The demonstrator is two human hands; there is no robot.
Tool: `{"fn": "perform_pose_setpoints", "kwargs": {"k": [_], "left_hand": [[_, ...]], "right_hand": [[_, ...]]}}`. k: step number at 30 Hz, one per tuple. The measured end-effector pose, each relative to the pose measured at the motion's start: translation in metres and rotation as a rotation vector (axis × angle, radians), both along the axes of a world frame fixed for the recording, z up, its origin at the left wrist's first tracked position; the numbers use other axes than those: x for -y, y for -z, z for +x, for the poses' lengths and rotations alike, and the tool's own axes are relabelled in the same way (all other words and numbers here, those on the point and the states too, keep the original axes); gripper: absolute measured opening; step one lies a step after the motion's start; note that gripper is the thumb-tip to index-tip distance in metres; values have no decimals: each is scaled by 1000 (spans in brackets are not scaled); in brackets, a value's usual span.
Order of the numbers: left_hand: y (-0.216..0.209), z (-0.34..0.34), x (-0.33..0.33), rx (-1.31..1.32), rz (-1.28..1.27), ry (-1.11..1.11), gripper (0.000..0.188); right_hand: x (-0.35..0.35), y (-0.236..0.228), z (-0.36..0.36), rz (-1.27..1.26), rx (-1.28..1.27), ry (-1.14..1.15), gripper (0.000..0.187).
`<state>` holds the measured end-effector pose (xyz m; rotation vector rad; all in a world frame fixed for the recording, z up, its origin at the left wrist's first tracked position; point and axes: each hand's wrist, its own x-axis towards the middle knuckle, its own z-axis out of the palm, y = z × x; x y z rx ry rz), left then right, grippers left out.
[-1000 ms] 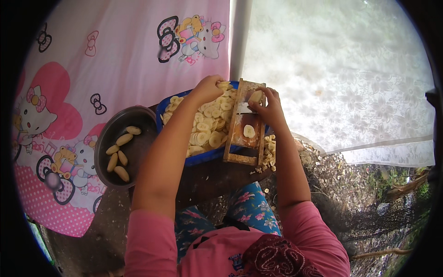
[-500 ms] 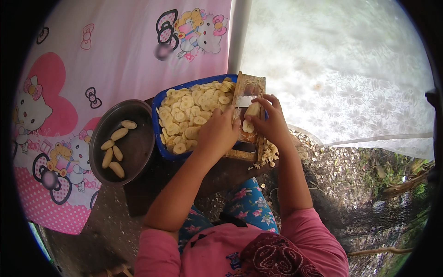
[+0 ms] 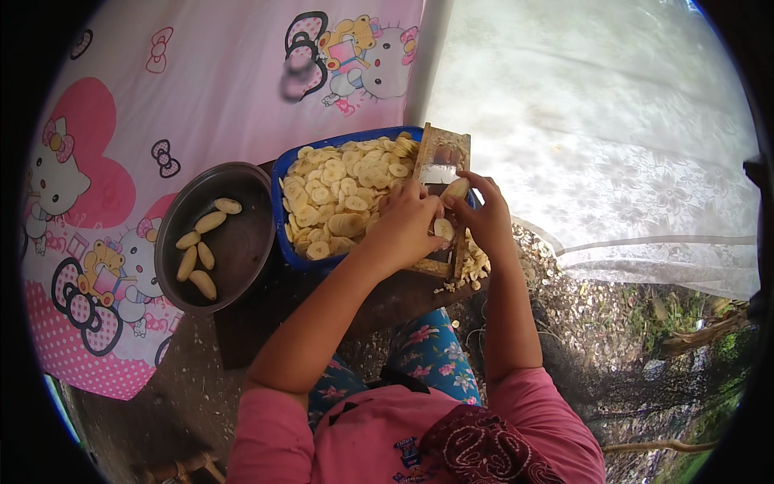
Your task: The person uses a wooden banana slicer to cut peeled bananas into thin slices. They repeatedly pick bananas from a metal bowl, press them through the slicer, and collect the slices in a blue tray. The person occasionally adjusts the tray and clears stuck slices from the slicer.
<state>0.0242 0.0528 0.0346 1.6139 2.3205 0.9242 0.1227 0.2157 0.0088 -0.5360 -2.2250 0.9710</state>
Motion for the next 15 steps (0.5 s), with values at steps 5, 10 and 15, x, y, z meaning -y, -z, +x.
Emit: {"fn": "perform_pose_setpoints", "kwargs": {"k": [5, 10, 15], "left_hand": [[5, 9, 10, -106, 111, -20, 25], [2, 2, 12, -249, 352, -110, 9], [-6, -28, 28, -378, 380, -383, 11]], "right_hand": [[7, -2, -5, 247, -10, 33, 53], [11, -5, -11, 327, 37, 64, 56], [9, -4, -14, 284, 6, 73, 60]]}}
